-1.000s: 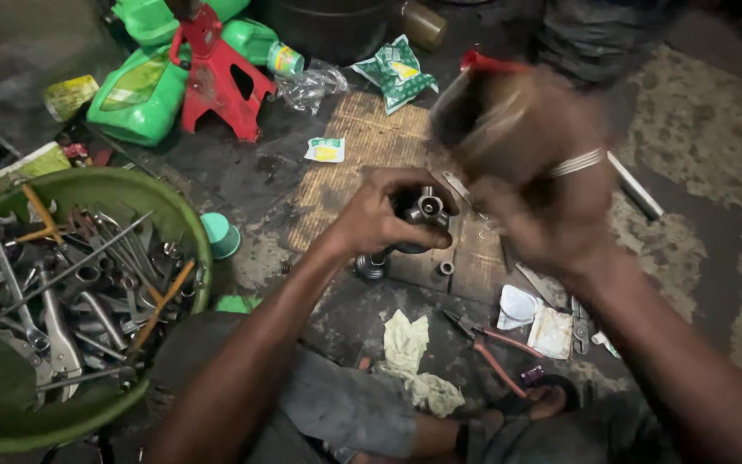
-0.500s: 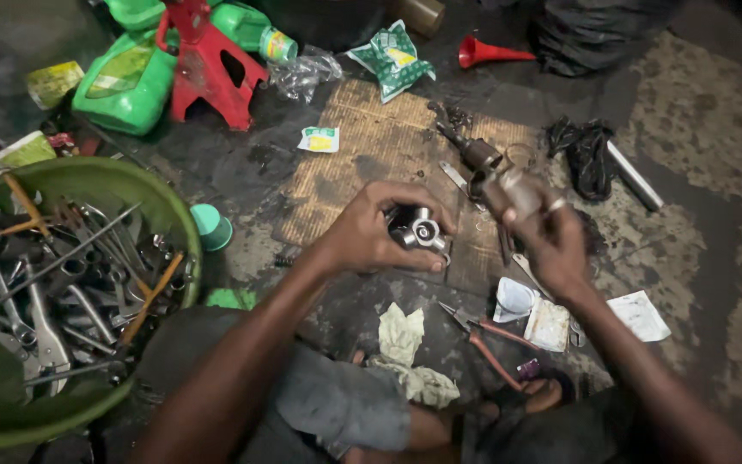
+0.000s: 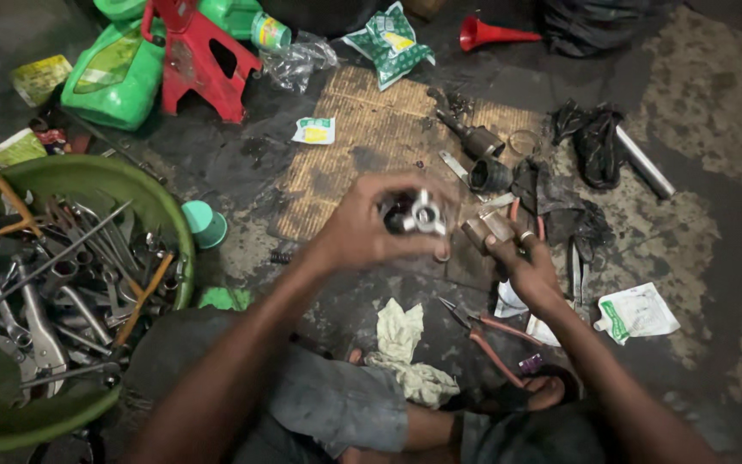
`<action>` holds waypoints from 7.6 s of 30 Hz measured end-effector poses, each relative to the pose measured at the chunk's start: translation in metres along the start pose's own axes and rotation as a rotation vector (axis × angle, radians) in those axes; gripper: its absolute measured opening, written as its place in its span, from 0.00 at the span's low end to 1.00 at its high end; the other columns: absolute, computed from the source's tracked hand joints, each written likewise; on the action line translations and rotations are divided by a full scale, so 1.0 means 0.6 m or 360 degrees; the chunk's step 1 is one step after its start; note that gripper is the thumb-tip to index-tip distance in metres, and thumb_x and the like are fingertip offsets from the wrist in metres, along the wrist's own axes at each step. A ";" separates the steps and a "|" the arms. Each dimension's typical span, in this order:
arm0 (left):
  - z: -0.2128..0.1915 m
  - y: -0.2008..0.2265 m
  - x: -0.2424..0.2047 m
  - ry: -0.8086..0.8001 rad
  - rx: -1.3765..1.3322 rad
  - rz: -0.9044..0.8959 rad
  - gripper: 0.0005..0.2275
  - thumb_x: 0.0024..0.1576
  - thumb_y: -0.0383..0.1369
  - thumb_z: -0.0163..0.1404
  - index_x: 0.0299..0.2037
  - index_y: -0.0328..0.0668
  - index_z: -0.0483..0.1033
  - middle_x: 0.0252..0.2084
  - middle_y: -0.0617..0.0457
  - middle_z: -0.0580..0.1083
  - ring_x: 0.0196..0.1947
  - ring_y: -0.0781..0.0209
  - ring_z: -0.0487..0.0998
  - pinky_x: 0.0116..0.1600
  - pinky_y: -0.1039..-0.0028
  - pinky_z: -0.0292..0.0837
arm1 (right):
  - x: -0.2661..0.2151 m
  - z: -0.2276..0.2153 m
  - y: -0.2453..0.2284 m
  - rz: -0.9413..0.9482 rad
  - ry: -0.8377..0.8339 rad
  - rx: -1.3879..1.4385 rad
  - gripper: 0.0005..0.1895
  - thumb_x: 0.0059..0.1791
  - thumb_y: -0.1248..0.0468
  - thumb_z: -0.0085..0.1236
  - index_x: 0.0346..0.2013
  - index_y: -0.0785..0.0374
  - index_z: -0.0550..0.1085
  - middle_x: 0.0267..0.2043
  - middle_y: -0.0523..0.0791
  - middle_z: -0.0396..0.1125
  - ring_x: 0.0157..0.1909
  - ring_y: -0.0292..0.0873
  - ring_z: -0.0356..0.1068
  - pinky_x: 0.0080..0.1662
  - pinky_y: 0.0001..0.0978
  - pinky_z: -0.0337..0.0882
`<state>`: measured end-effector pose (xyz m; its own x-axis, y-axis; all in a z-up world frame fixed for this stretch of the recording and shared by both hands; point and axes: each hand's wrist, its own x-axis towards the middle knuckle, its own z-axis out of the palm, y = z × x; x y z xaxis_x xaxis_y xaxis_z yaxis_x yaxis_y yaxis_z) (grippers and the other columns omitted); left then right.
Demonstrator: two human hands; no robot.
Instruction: The person applies grease to a mechanical shaft, inserts a metal ring, and uses a cylindrical tool and hammer to press-fit the ring onto the shaft. The person then hammers the shaft directly to seat the ring further.
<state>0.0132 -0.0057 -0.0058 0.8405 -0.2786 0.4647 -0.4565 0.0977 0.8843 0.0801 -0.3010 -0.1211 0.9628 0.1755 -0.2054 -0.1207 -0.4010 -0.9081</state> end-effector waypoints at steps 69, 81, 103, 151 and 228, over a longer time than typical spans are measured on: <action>-0.035 0.012 0.042 0.0823 0.0516 0.0114 0.17 0.55 0.21 0.57 0.54 0.40 0.72 0.45 0.48 0.80 0.46 0.62 0.82 0.52 0.72 0.76 | -0.108 0.028 -0.445 -0.1288 0.0187 -0.0994 0.38 0.53 0.59 0.63 0.74 0.54 0.55 0.52 0.57 0.73 0.47 0.50 0.79 0.47 0.41 0.79; -0.040 -0.005 0.037 0.0817 0.0311 0.0026 0.18 0.55 0.20 0.55 0.56 0.38 0.74 0.45 0.49 0.79 0.46 0.65 0.80 0.53 0.74 0.76 | -0.073 0.037 -0.421 -0.1845 0.0405 -0.0845 0.38 0.59 0.59 0.64 0.76 0.57 0.50 0.57 0.60 0.72 0.54 0.55 0.78 0.54 0.45 0.81; -0.022 -0.011 0.041 0.0844 0.0475 0.0063 0.13 0.53 0.20 0.53 0.48 0.34 0.76 0.38 0.51 0.80 0.41 0.65 0.81 0.50 0.74 0.77 | -0.087 0.038 -0.464 -0.1754 -0.0114 -0.1250 0.41 0.50 0.59 0.68 0.72 0.60 0.56 0.50 0.61 0.73 0.48 0.62 0.75 0.47 0.50 0.75; 0.001 0.018 -0.021 -0.0051 0.0142 0.0043 0.14 0.50 0.25 0.65 0.46 0.44 0.80 0.48 0.50 0.81 0.50 0.59 0.83 0.59 0.65 0.81 | -0.027 0.032 0.098 -0.0135 0.0189 -0.1161 0.43 0.46 0.52 0.62 0.71 0.56 0.56 0.55 0.64 0.66 0.54 0.69 0.67 0.53 0.57 0.68; -0.029 0.004 0.005 0.0379 -0.0071 -0.0260 0.13 0.52 0.24 0.60 0.48 0.33 0.79 0.37 0.58 0.77 0.38 0.70 0.76 0.44 0.76 0.75 | -0.096 0.084 -0.403 -0.1248 -0.0092 -0.0089 0.33 0.43 0.66 0.74 0.58 0.68 0.67 0.54 0.49 0.73 0.57 0.44 0.74 0.60 0.40 0.75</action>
<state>0.0199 0.0105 -0.0017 0.9491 -0.0625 0.3087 -0.3006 0.1134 0.9470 0.0414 -0.1691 0.0918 0.7476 0.4719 0.4674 0.6024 -0.1852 -0.7765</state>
